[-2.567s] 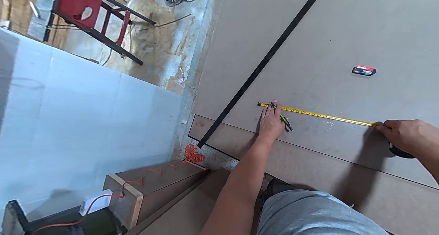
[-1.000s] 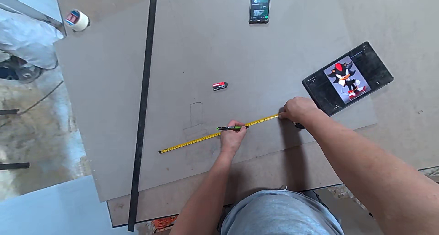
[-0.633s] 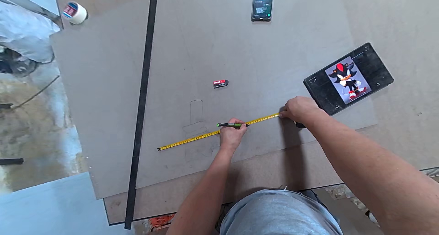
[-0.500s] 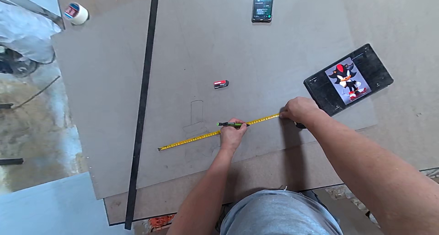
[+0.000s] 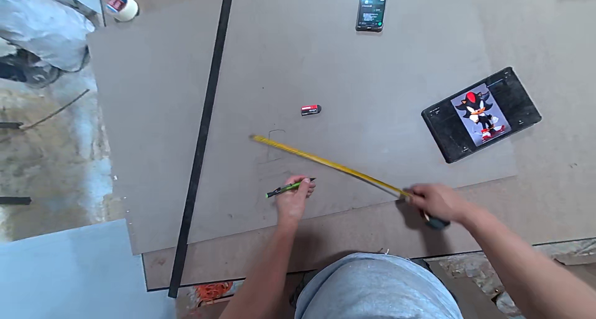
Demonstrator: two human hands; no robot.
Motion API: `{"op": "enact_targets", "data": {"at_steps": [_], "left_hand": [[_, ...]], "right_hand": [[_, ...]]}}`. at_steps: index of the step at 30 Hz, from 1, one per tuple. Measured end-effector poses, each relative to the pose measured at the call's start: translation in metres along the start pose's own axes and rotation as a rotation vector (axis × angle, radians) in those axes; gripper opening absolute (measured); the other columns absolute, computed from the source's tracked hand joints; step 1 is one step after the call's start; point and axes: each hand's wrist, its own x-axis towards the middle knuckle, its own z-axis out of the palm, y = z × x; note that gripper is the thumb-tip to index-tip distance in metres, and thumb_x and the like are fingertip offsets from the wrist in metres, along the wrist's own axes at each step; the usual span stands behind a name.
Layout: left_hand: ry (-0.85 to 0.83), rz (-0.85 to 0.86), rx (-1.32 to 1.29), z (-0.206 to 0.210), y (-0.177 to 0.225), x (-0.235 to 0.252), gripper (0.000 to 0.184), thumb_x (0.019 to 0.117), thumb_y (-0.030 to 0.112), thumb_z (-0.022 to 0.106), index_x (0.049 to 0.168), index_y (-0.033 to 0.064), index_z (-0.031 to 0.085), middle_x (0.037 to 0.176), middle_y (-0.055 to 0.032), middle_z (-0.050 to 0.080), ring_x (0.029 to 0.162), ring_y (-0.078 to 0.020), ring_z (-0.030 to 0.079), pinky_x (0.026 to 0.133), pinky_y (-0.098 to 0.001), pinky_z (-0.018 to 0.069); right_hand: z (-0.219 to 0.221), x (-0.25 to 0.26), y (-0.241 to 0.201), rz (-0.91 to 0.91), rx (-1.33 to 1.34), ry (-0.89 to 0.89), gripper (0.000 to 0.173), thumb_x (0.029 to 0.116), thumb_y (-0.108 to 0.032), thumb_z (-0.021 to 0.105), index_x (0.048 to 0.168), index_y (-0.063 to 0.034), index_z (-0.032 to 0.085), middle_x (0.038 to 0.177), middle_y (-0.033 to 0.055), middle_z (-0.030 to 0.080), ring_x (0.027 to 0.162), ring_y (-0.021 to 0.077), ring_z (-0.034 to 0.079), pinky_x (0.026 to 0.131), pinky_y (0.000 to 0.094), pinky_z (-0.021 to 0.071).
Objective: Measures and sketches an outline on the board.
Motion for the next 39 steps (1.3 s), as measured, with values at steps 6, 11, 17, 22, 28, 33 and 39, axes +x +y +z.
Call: {"op": "enact_targets", "data": {"at_steps": [6,11,17,22,28,33,39], "left_hand": [[-0.009,0.000,0.132,-0.036,-0.032,-0.045,0.027,0.1076,0.023,0.054,0.126,0.0081,0.067,0.102,-0.0067,0.078,0.090,-0.0187,0.076,0.084,-0.0385,0.0634],[-0.302,0.420,0.526,0.007,-0.029,-0.052,0.034,0.1079,0.025,0.049,0.132,0.0084,0.067,0.123,-0.0070,0.072,0.113,-0.0180,0.070,0.100,-0.0434,0.0574],[-0.633,0.754,0.854,0.077,-0.025,-0.032,0.040,0.1094,0.027,0.046,0.145,0.0133,0.057,0.157,-0.0104,0.048,0.150,-0.0264,0.038,0.124,-0.0494,0.0313],[-0.611,0.764,0.881,0.073,-0.033,-0.016,0.041,0.1094,0.031,0.045,0.142,0.0101,0.058,0.159,-0.0096,0.046,0.152,-0.0255,0.035,0.126,-0.0480,0.0261],[-0.671,0.745,0.763,0.059,-0.039,-0.003,0.039,0.1096,0.024,0.044,0.142,0.0110,0.059,0.160,-0.0034,0.045,0.153,-0.0200,0.034,0.128,-0.0421,0.0245],[-0.662,0.710,0.673,0.054,-0.040,0.004,0.036,0.1076,0.015,0.046,0.141,0.0131,0.059,0.158,0.0010,0.048,0.153,-0.0200,0.034,0.128,-0.0448,0.0260],[-0.659,0.737,0.637,0.052,-0.045,0.012,0.035,0.1063,0.013,0.048,0.140,0.0128,0.059,0.155,0.0013,0.052,0.152,-0.0201,0.035,0.128,-0.0465,0.0232]], "right_hand": [[0.103,-0.083,0.029,0.123,0.481,-0.035,0.040,0.1088,-0.045,0.043,0.106,-0.0202,0.074,0.077,-0.0047,0.070,0.067,0.0099,0.066,0.066,0.0342,0.0568],[0.140,-0.065,0.000,0.171,0.593,-0.024,0.043,0.1103,-0.044,0.039,0.102,-0.0188,0.073,0.080,-0.0039,0.071,0.071,0.0106,0.067,0.070,0.0352,0.0565],[0.172,-0.019,-0.053,0.163,0.893,-0.008,0.046,0.1115,-0.041,0.038,0.105,-0.0111,0.072,0.081,0.0034,0.072,0.070,0.0157,0.067,0.065,0.0351,0.0562],[0.184,-0.004,-0.083,0.165,1.106,0.095,0.044,0.1105,-0.044,0.040,0.117,-0.0127,0.070,0.076,0.0050,0.068,0.063,0.0147,0.063,0.057,0.0307,0.0522],[0.177,0.025,-0.100,0.204,1.144,0.321,0.032,0.1095,-0.033,0.049,0.115,-0.0066,0.067,0.080,0.0067,0.073,0.070,0.0167,0.070,0.067,0.0338,0.0587],[0.167,0.032,-0.111,0.283,1.132,0.338,0.035,0.1103,-0.029,0.047,0.108,-0.0049,0.072,0.081,0.0071,0.076,0.072,0.0164,0.073,0.069,0.0357,0.0613],[0.166,0.038,-0.113,0.348,1.076,0.336,0.042,0.1101,-0.035,0.047,0.098,-0.0077,0.076,0.082,0.0035,0.078,0.074,0.0148,0.074,0.071,0.0386,0.0605]]}}
